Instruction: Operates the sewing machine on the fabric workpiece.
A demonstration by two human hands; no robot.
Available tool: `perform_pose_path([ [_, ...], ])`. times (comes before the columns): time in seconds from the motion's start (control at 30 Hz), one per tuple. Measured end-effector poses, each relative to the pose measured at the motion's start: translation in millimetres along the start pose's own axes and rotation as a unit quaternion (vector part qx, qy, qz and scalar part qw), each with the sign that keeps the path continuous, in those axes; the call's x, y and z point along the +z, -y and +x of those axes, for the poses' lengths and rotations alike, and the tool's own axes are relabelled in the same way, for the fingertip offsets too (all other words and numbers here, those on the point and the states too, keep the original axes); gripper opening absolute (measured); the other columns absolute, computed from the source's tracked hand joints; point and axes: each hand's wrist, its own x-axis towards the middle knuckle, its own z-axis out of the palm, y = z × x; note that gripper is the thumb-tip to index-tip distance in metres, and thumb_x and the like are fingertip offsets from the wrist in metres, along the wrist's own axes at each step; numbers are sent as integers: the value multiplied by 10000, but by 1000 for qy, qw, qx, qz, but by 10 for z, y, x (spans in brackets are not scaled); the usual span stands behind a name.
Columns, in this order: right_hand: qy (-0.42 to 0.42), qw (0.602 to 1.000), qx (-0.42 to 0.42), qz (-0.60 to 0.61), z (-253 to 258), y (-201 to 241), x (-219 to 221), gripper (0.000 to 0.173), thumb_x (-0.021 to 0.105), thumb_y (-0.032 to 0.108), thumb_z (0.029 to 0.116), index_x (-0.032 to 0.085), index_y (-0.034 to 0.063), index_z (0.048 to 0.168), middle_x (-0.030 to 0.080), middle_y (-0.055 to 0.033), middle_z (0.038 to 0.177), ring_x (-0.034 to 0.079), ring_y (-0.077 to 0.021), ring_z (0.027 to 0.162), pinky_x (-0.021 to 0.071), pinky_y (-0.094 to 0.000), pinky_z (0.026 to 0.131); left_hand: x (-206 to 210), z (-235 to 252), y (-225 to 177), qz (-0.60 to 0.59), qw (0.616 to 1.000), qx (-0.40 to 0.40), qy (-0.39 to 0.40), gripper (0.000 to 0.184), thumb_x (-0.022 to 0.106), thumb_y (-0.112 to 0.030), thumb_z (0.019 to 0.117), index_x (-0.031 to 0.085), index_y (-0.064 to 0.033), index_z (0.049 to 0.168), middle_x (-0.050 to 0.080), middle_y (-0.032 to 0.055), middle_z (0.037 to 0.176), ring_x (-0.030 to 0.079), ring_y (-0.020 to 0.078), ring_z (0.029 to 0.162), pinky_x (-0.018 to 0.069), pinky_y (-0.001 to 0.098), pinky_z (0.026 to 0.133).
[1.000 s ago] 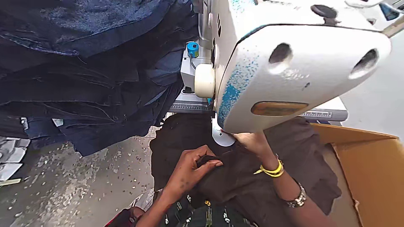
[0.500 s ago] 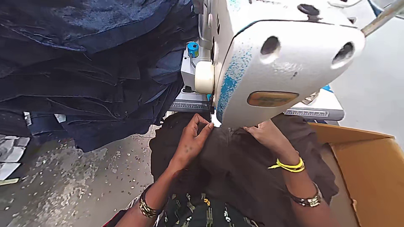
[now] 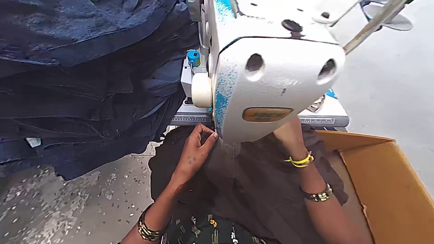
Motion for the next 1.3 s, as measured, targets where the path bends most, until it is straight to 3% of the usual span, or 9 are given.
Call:
perform_pose_path([
  [0.1,-114,991,-43,-63,103,-260,47,163,660,99,975,762,3,1059,690,-236,1042,673,-433,984,522,-607,809,18,-3,15,-5,1000,10,-3,97,622,-141,965,602,-63,1019,644,-32,913,618,-18,847,513,176,775],
  [0.43,-82,979,-135,-131,360,-419,360,204,697,140,948,760,29,1108,663,-231,1111,634,-413,1052,530,-505,857,28,-16,40,-8,999,29,-13,97,629,-142,963,601,-65,1017,643,-47,907,614,-35,842,514,162,766],
  [0.57,-85,973,-147,-157,381,-485,394,325,687,159,968,698,16,1259,643,-261,1174,629,-441,1086,530,-520,870,44,-19,53,-5,999,31,-20,104,625,-166,970,617,-67,1003,637,-44,914,605,-42,857,505,155,786],
  [0.73,-113,968,-173,-143,389,-535,388,214,671,182,970,750,40,1110,684,-219,1110,658,-411,1042,550,-494,839,61,0,57,-16,999,30,-24,104,637,-163,968,616,-66,1000,637,-48,895,605,-43,832,503,149,763],
  [0.87,-64,969,-148,-185,430,-547,421,391,623,164,1008,625,3,1364,621,-268,1252,614,-451,1138,528,-526,909,55,-14,50,-4,1000,10,-26,118,642,-178,968,617,-66,999,642,-33,891,609,-28,832,508,175,768],
  [0.97,-169,944,-204,-197,570,-897,731,231,552,178,1006,729,118,1143,649,-151,1113,631,-352,1024,533,-451,813,57,-9,66,-11,1000,13,-21,105,646,-180,971,610,-85,999,649,-44,887,621,-24,825,520,170,761],
  [1.1,-109,983,-139,-42,250,-536,303,169,669,121,970,740,-16,1039,690,-232,1085,657,-426,1032,521,-566,864,66,-12,84,-13,1000,12,-21,105,644,-171,963,603,-80,994,640,-56,847,617,-29,787,511,160,728],
  [1.17,-139,985,-94,27,157,-425,186,163,649,76,969,712,-47,1057,716,-219,968,700,-370,885,538,-550,792,59,3,86,-5,1000,3,-18,96,641,-181,967,607,-92,959,619,-73,805,595,-43,747,496,152,706],
  [1.3,-59,984,31,166,58,-98,-97,215,683,61,960,678,57,1174,702,-30,917,618,-55,747,505,-278,696,76,11,59,23,999,6,-26,156,628,-190,970,625,-127,828,563,-110,689,536,-55,641,449,156,624],
])
